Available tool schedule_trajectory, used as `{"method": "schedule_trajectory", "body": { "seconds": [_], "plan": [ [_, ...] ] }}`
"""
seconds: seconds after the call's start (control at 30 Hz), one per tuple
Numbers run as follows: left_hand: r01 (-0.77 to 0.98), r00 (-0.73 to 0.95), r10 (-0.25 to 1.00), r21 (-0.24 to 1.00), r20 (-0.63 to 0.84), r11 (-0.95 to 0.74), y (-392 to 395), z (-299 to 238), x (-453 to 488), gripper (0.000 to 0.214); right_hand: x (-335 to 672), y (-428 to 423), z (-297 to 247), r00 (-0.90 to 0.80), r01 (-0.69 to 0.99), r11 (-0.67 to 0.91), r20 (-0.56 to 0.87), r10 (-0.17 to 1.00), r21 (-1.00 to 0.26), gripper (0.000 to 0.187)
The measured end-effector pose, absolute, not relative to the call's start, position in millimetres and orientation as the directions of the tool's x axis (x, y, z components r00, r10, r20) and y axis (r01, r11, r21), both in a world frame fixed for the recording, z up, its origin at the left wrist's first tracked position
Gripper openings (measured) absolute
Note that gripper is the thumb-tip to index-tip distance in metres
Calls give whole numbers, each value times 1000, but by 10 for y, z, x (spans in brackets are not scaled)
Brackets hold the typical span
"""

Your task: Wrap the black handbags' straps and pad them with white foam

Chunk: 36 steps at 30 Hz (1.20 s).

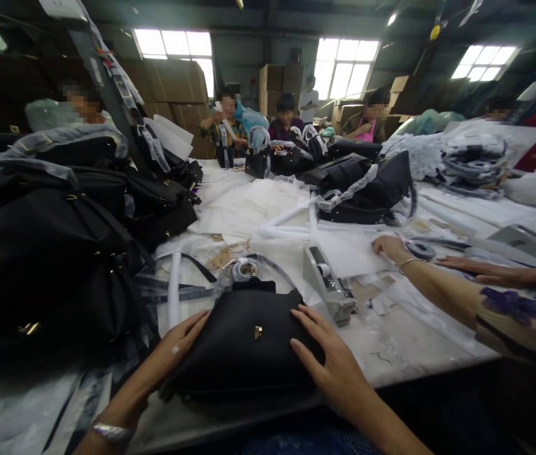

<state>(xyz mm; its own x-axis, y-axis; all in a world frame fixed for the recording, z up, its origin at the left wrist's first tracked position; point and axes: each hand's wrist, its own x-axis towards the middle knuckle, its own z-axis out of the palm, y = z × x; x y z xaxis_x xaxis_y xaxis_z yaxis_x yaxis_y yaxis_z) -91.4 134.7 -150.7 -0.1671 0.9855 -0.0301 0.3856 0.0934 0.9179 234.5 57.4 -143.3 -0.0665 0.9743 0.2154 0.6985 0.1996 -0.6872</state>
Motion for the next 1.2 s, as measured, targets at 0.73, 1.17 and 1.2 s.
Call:
{"method": "schedule_trajectory", "body": {
  "seconds": [0.73,1.17,1.2],
  "plan": [
    [585,790,601,146,121,-798,717,-1912,-613,71,2304,646,-1843,-677,571,618,116,727,-540,75],
    [641,736,618,12,277,-768,642,-2014,-475,72,1920,1330,-1401,-561,659,523,110,820,-540,26],
    [638,739,605,-22,295,-769,652,-2020,-477,73,1932,1483,-1371,-518,710,501,115,848,-495,25]
  ]
}}
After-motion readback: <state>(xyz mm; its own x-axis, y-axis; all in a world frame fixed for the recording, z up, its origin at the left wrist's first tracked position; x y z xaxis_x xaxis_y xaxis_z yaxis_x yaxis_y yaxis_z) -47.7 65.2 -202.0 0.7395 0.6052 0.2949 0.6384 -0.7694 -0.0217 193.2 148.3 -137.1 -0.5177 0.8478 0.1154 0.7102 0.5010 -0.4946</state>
